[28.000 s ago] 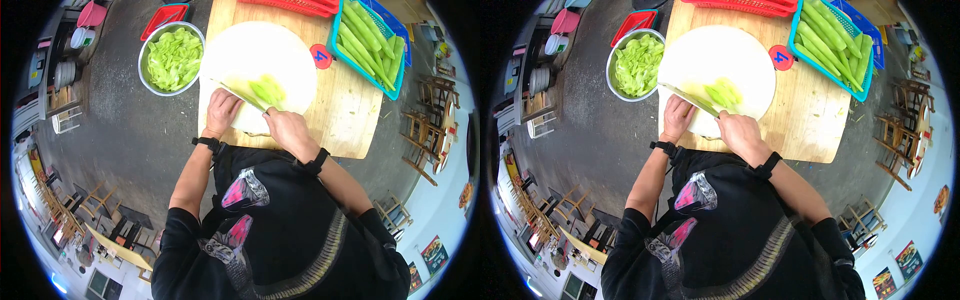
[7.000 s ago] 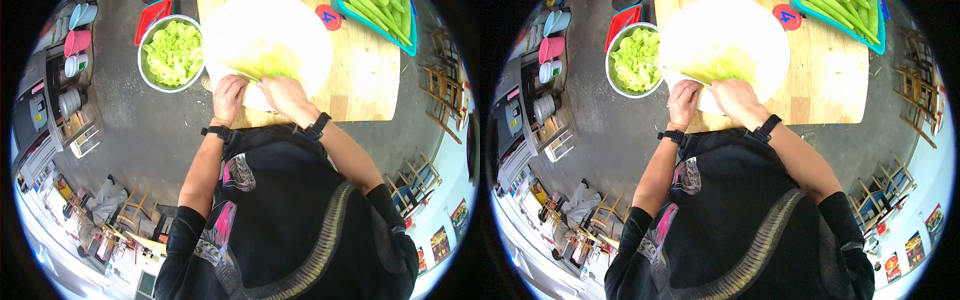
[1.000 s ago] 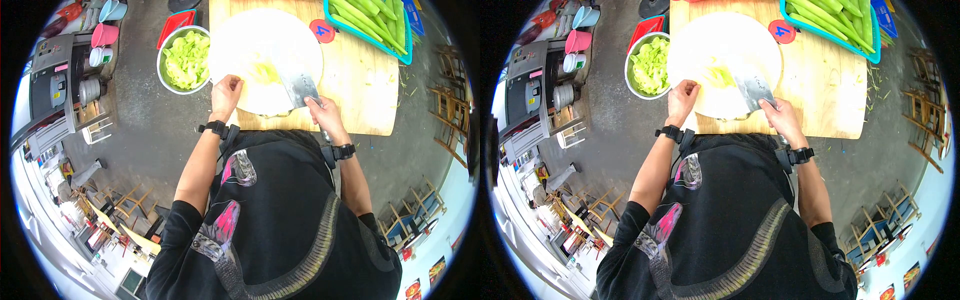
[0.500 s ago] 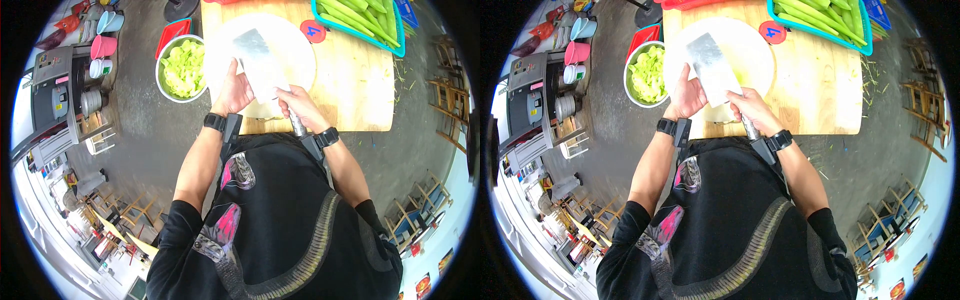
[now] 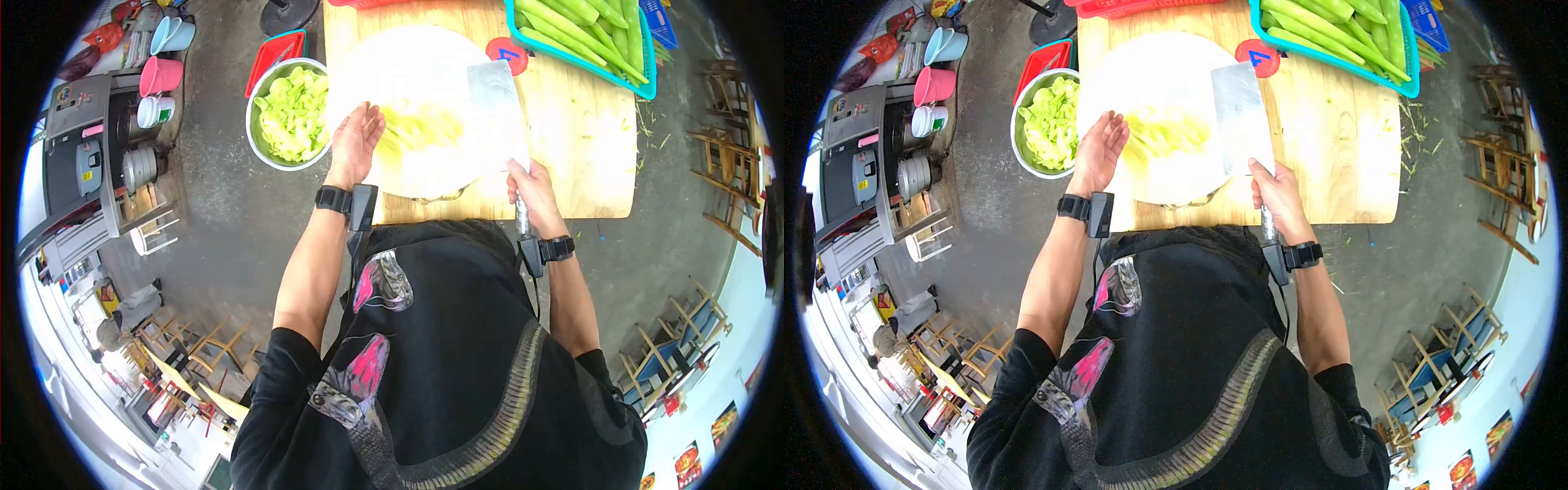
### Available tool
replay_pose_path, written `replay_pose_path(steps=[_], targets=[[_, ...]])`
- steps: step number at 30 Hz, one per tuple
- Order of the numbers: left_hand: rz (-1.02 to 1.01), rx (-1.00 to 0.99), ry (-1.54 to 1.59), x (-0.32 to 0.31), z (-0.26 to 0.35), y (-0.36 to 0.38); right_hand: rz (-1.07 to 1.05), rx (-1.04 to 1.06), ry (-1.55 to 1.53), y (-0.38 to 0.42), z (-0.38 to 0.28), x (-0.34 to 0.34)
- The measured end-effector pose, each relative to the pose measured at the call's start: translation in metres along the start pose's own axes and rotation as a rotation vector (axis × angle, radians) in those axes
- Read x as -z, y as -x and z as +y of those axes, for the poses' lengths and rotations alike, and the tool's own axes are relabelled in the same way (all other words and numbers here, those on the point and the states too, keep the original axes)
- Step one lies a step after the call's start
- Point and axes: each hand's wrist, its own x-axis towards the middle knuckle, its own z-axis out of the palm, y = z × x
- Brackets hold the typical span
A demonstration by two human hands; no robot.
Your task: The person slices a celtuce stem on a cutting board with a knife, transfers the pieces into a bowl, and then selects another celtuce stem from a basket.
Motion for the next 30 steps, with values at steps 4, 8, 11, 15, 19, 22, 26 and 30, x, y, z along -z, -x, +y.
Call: replay_pose_path(steps=[4, 8, 11, 15, 19, 22, 26, 30], targets=[[0.118, -0.373, -0.408, -0.003, -0.009, -0.013, 0.008, 0.025, 0.076, -0.002, 0.014, 0.014], [-0.039, -0.786, -1.240, 0.007, -0.017, -0.007, -0.022, 0.002, 0.149, -0.004, 0.030, 0.023], [-0.201, -0.928, -1.587, 0.018, -0.032, -0.003, -0.058, 0.002, 0.195, -0.007, 0.036, 0.025], [-0.236, -0.903, -1.473, 0.019, -0.049, 0.007, -0.125, -0.019, 0.277, -0.013, 0.031, 0.013], [-0.145, -0.879, -1.394, 0.013, -0.063, 0.014, -0.231, -0.092, 0.355, -0.016, 0.024, -0.010], [-0.023, -0.874, -1.340, -0.005, -0.075, 0.020, -0.264, -0.040, 0.350, -0.011, 0.031, -0.026], [0.118, -0.892, -1.404, -0.028, -0.092, 0.021, -0.262, -0.054, 0.245, -0.014, 0.050, -0.041], [0.209, -0.905, -1.313, -0.038, -0.097, 0.019, -0.253, -0.022, 0.265, -0.012, 0.050, -0.058]])
